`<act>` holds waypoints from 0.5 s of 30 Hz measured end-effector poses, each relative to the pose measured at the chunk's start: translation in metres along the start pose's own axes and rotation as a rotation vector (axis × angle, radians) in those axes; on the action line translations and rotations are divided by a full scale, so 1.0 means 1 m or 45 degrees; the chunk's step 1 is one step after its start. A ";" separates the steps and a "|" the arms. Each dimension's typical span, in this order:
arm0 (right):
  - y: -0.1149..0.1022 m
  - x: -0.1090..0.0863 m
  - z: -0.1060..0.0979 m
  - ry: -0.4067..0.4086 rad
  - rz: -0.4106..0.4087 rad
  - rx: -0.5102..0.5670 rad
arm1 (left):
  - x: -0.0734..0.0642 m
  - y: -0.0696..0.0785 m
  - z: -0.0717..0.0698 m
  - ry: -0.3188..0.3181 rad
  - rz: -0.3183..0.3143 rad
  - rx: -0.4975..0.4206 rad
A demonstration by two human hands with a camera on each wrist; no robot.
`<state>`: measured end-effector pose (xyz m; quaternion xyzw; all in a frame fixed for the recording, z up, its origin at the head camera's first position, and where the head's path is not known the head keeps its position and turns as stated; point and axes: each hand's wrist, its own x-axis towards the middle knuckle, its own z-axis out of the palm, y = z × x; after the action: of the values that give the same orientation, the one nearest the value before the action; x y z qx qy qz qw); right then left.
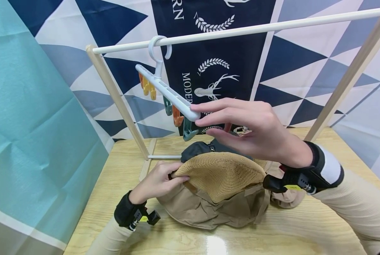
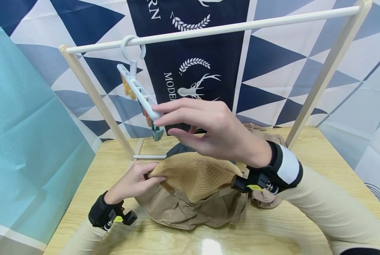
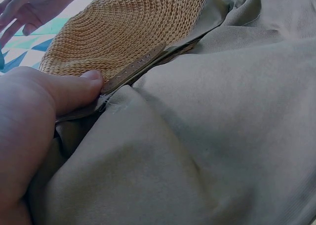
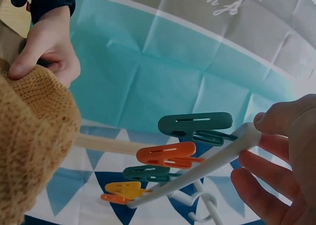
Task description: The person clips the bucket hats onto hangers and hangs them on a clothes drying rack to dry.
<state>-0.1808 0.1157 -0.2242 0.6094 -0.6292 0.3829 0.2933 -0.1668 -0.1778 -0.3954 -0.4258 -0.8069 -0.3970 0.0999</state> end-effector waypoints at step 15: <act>0.004 -0.005 -0.003 0.047 0.104 0.016 | 0.000 0.001 0.000 -0.003 0.005 -0.011</act>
<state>-0.1848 0.1208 -0.2267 0.5780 -0.6456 0.4096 0.2852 -0.1664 -0.1770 -0.3950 -0.4282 -0.8046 -0.3997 0.0977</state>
